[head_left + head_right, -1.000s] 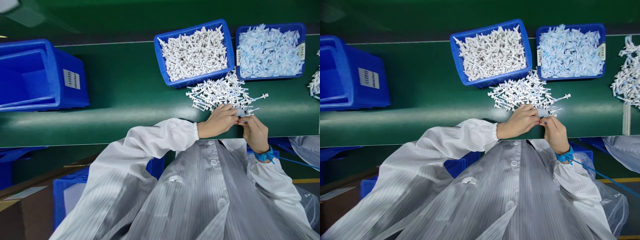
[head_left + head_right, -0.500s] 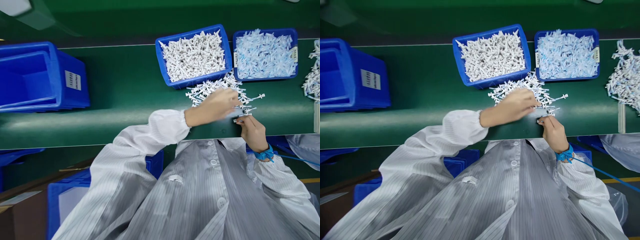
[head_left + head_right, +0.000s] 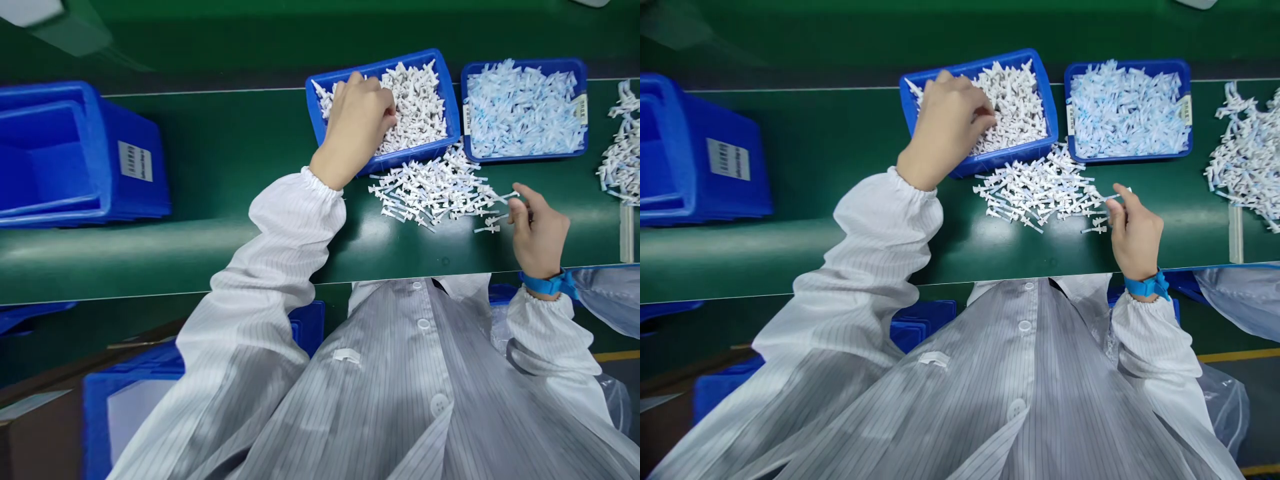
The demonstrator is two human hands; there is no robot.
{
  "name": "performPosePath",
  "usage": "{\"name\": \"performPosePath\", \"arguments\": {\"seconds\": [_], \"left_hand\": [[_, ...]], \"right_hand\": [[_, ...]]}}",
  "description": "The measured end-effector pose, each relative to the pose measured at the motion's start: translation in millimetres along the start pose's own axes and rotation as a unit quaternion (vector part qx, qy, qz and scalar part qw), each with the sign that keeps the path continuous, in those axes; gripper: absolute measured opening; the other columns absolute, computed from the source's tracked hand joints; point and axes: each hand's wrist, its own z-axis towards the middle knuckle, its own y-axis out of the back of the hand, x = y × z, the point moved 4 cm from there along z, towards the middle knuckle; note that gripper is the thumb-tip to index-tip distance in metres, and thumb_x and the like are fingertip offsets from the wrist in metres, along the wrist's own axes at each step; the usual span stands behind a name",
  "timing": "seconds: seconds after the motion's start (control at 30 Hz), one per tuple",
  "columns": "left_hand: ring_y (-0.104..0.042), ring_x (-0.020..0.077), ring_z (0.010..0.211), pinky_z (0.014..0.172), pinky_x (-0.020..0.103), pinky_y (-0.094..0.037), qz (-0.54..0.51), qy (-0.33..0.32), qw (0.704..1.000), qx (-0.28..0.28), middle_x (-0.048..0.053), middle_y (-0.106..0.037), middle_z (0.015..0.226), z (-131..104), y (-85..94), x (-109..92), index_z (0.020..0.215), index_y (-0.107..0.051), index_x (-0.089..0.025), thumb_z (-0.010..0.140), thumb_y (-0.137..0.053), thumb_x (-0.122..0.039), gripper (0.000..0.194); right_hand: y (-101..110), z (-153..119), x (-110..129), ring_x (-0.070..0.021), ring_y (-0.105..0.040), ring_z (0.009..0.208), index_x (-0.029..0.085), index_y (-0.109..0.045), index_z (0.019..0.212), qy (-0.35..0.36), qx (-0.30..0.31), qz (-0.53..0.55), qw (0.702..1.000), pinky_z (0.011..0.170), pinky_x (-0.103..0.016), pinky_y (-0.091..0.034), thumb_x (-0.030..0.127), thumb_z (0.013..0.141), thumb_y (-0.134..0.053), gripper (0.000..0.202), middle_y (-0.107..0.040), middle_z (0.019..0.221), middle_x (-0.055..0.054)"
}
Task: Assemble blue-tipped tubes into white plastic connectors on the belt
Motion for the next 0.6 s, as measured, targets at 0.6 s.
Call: {"name": "performPosePath", "arguments": {"seconds": [0.6], "left_hand": [[-0.047, 0.0267, 0.096, 0.092, 0.053, -0.034, -0.001, 0.038, 0.990, -0.134, 0.007, -0.065, 0.099, -14.8, 38.6, -42.4, 0.082, -0.062, -0.026, 0.087, -0.067, -0.060, 0.035]], "right_hand": [[-31.7, -55.4, 24.0, -0.0182, -0.054, 0.069, 0.022, -0.063, 0.100, -0.210, 0.233, 0.476, 0.822, 0.052, -0.031, -0.044, 0.033, 0.099, -0.044, 0.022, -0.064, 0.093, -0.010]]}}
